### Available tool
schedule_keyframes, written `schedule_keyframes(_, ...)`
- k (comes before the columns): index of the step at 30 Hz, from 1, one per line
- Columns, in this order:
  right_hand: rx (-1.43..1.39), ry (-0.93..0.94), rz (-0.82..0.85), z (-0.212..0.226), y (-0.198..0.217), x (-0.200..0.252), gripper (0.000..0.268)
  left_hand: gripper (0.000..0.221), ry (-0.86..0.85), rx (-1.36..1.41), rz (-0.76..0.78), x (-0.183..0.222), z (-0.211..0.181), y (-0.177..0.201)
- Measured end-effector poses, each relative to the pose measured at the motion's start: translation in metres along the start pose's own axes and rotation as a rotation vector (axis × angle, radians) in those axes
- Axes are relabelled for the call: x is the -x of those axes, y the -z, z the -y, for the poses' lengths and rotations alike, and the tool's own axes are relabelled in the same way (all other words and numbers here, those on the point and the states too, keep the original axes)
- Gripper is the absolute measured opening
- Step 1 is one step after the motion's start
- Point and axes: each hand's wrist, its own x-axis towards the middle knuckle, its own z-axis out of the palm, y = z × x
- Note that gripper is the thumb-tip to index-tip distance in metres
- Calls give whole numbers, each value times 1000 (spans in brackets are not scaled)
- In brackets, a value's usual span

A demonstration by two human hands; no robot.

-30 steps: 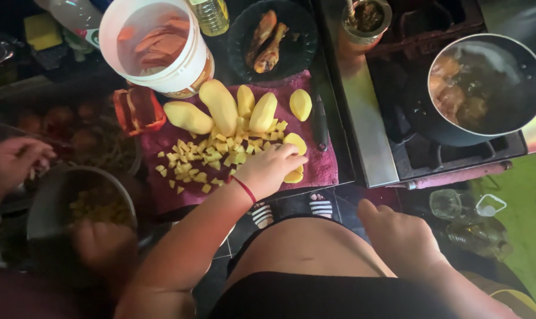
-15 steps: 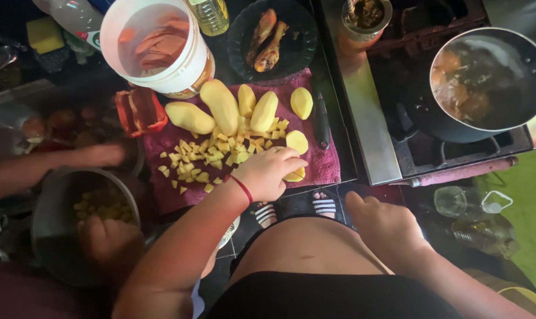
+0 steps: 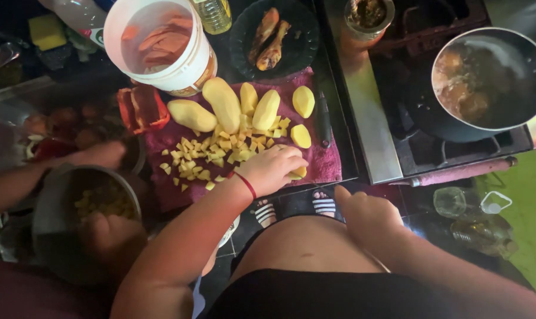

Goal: Slicing potatoes on a cutting board using a knife and transferring them to a pot

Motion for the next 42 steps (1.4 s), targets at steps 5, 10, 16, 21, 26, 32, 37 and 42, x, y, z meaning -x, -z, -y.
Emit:
schedule_keyframes(5,-21,-24,39,6,-38,0,17,46,-3,-40,4,0,2,-2)
schedule_keyframes(10,-17,-80,26,-2,19,-6,40,50,-4,-127,-47,2,0,-13)
schedule_keyframes(16,-51,-43,427,-29,30,6,21,56,19,-64,-79,7,-3,-13)
schedule_keyframes(21,-79,-19,11,-11,-8,-3,30,71,-1,-100,-109,7,-5,-24)
schedule_keyframes(26,-133,-8,224,-18,34,-20,39,52,-17,-177,-106,7,-6,-24)
schedule_keyframes(32,-155,-7,390,-63,38,10,31,27,-58,-194,-172,7,-19,3)
schedule_keyframes(37,-242,-72,661,-95,38,40,29,26,-9,-131,-252,7,-36,10)
schedule_keyframes(42,-130,98,202,-81,-4,45,18,80,420,-71,-473,4,-74,-4)
